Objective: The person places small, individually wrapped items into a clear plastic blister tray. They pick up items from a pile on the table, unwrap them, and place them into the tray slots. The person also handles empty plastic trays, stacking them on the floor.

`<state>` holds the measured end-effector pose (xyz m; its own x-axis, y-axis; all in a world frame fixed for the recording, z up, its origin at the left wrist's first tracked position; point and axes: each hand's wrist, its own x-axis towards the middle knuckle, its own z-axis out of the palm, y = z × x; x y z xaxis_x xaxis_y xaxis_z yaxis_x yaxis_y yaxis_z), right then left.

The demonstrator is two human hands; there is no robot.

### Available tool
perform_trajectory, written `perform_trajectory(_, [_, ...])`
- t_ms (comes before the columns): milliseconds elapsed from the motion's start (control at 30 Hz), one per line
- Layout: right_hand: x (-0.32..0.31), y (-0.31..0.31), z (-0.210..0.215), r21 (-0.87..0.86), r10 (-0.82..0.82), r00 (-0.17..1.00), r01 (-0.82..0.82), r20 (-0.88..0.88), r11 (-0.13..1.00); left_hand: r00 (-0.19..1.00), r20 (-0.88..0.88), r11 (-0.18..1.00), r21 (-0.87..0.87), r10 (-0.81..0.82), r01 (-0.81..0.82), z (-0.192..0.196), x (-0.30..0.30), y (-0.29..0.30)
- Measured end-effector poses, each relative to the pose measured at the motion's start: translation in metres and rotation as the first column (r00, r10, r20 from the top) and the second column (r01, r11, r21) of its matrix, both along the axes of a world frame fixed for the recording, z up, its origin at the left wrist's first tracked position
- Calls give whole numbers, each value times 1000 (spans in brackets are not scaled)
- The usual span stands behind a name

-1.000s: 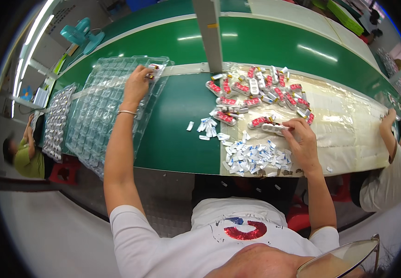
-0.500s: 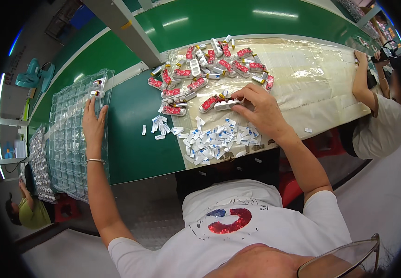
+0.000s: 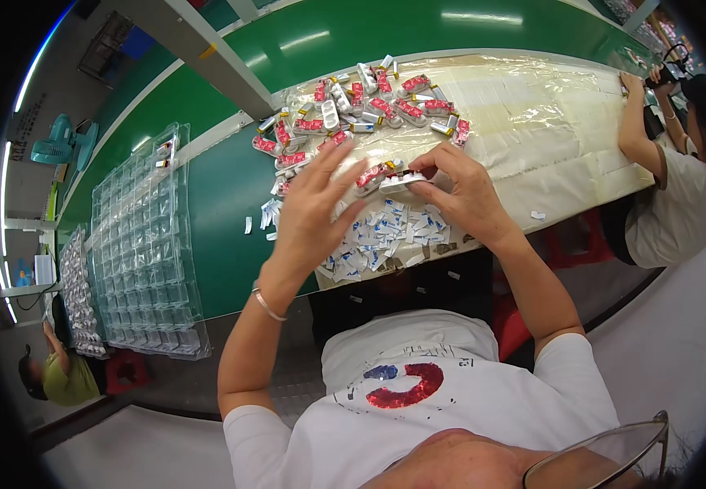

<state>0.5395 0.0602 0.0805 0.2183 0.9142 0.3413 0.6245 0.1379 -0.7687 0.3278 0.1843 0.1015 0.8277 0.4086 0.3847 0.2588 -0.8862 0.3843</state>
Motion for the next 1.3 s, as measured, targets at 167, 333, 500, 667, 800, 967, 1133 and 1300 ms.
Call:
perform_trajectory(167, [2,-8,4,58,0,1000,-2,26,998,997,-20,990,-121,74,-76,-22,24,-4])
perform_trajectory(333, [5,-15,4,198,-42,999,43,-7,979,959,129,952,142,253,-271,-21,16,2])
perform_trajectory(500, [-9,-19,13,349,12,996,-44,93,936,940,201,666,-745,275,-36,-7,3,-27])
perform_trajectory(667, [-35,-15,7,406,104,956,-214,274,888,923,232,-64,-963,307,263,-9,2,-42])
perform_trajectory(800, [-42,-17,18,305,215,962,-259,170,917,917,199,-1,-977,346,212,-14,-11,-40])
perform_trajectory(967, [-43,-10,25,222,138,990,-129,-26,966,924,207,133,-976,321,173,-10,-16,-49])
perform_trajectory(1133, [-44,-8,24,116,228,966,-214,-119,970,942,150,184,-978,301,97,-9,-19,-52])
perform_trajectory(1300, [-52,-6,17,291,197,980,-192,12,937,933,162,-141,-966,322,216,-10,-29,-49])
